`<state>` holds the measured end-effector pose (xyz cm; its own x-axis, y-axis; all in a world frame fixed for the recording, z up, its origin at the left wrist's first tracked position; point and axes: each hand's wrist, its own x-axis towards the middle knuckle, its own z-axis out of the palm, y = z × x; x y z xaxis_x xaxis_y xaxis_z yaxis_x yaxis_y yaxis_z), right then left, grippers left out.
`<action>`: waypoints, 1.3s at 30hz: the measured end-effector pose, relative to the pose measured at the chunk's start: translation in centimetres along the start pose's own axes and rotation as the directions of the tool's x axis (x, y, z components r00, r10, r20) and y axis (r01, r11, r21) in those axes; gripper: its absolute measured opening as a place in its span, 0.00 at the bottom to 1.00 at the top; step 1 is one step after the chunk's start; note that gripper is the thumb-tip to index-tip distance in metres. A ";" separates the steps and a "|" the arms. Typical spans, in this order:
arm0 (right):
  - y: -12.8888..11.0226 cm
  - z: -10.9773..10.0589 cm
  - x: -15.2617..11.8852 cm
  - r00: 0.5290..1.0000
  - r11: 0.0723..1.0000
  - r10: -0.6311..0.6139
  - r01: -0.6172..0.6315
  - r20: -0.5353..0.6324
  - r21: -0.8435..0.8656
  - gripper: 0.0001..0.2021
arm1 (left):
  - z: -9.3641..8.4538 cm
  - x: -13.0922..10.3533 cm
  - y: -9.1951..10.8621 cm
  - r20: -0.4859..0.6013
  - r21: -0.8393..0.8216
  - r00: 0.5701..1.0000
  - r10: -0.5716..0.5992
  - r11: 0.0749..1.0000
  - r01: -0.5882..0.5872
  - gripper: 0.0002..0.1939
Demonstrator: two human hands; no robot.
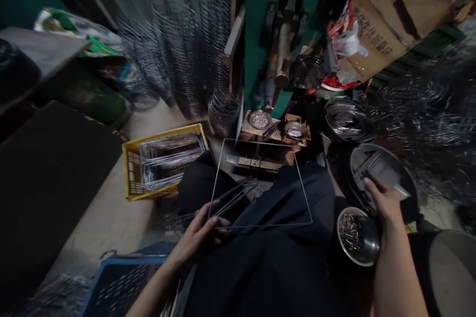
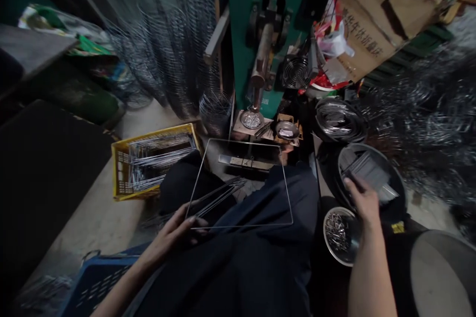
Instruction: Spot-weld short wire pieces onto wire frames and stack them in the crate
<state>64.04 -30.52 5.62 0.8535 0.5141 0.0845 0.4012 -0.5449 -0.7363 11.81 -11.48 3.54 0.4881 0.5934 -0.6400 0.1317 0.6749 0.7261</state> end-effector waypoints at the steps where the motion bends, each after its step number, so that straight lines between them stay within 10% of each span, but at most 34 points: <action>1: -1.4 0.2 -1.2 0.998 0.999 -0.033 0.034 0.059 -0.017 0.33 | 0.1 -0.1 -0.4 0.034 -0.028 0.999 -0.040 0.999 0.041 0.43; 9: -8.8 0.1 -6.0 0.956 0.992 -0.124 0.119 0.266 0.035 0.38 | -2.1 -2.2 -1.3 -0.074 -0.238 0.996 -0.044 0.971 0.025 0.57; 14: -13.9 -2.2 -8.0 0.901 0.939 -0.339 0.342 0.271 0.039 0.34 | -0.1 -2.6 0.2 -0.007 -0.201 0.998 0.070 0.977 -0.070 0.54; 22: -19.1 2.8 -12.1 0.461 0.653 -0.626 0.751 0.629 0.099 0.34 | 2.0 -1.0 2.5 0.079 -0.204 0.990 0.117 0.974 -0.099 0.55; 32: -19.5 11.6 -14.2 0.299 0.645 -0.632 0.715 0.715 0.271 0.36 | 3.4 -0.1 2.2 0.101 -0.204 0.982 0.160 0.969 -0.137 0.58; 34: -19.4 11.9 -14.2 0.303 0.650 -0.630 0.710 0.715 0.272 0.37 | 3.4 0.4 1.9 0.108 -0.212 0.979 0.171 0.966 -0.145 0.58; 39: -17.5 10.0 -12.8 0.567 0.720 -0.563 0.694 0.601 0.019 0.33 | 3.2 0.7 2.1 0.085 -0.259 0.984 0.155 0.957 -0.129 0.59</action>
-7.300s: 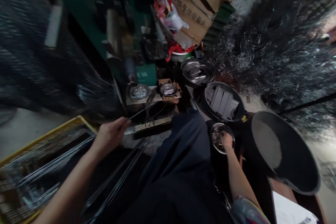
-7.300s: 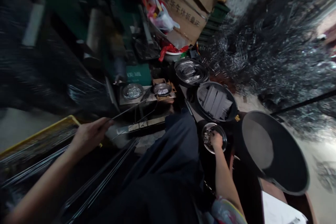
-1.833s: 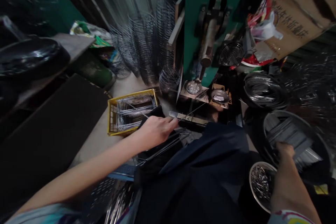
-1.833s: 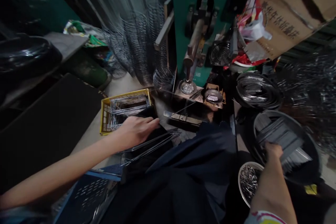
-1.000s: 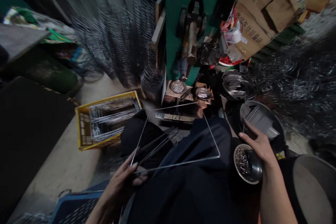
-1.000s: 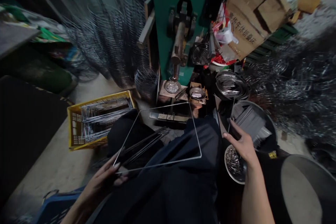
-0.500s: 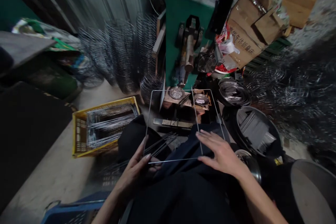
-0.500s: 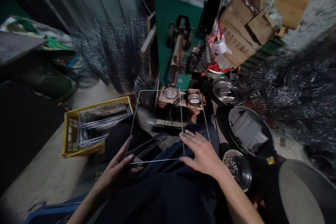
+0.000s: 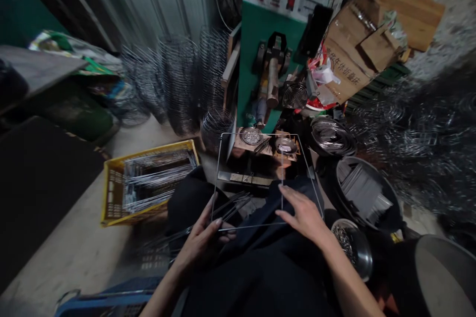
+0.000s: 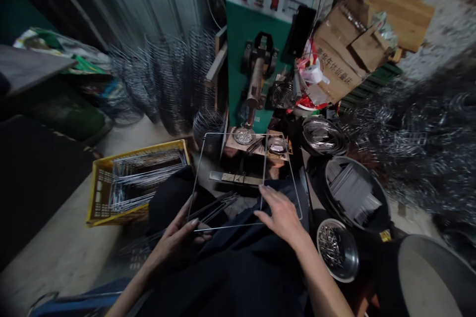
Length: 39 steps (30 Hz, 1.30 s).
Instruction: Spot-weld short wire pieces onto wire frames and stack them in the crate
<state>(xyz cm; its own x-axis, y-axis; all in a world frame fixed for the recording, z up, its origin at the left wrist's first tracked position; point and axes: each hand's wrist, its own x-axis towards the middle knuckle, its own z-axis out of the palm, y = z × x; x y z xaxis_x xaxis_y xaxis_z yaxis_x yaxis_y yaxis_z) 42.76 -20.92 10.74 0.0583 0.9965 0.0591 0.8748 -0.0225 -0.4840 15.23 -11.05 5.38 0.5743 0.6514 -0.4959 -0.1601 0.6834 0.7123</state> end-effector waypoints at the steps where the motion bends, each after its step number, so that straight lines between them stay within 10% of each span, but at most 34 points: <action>1: 0.2 -0.3 -0.3 1.000 1.000 0.020 -0.020 -0.014 0.004 0.33 | 0.1 0.0 0.1 -0.005 -0.012 1.000 -0.003 1.000 0.003 0.58; 7: -0.8 0.0 -0.1 0.989 0.989 -0.069 0.050 0.132 0.143 0.38 | 0.8 -0.2 0.9 0.012 -0.015 0.999 0.039 0.999 -0.039 0.54; 33: 1.0 0.5 1.5 0.988 0.984 -0.072 0.048 0.137 0.173 0.43 | 2.0 0.5 1.6 0.024 -0.024 0.998 0.050 0.999 -0.049 0.50; 39: 3.8 1.5 5.8 0.996 0.996 -0.083 0.084 -0.034 0.035 0.37 | 1.3 6.0 3.8 0.061 -0.033 0.984 0.166 0.986 -0.164 0.51</action>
<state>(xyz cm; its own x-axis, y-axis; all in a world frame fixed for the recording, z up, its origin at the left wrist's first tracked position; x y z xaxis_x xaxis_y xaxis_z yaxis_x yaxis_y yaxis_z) 45.72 -15.13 7.96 0.0017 0.9917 0.1282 0.8591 0.0642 -0.5078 19.12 -4.96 5.80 0.5875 0.7344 -0.3397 -0.2787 0.5778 0.7671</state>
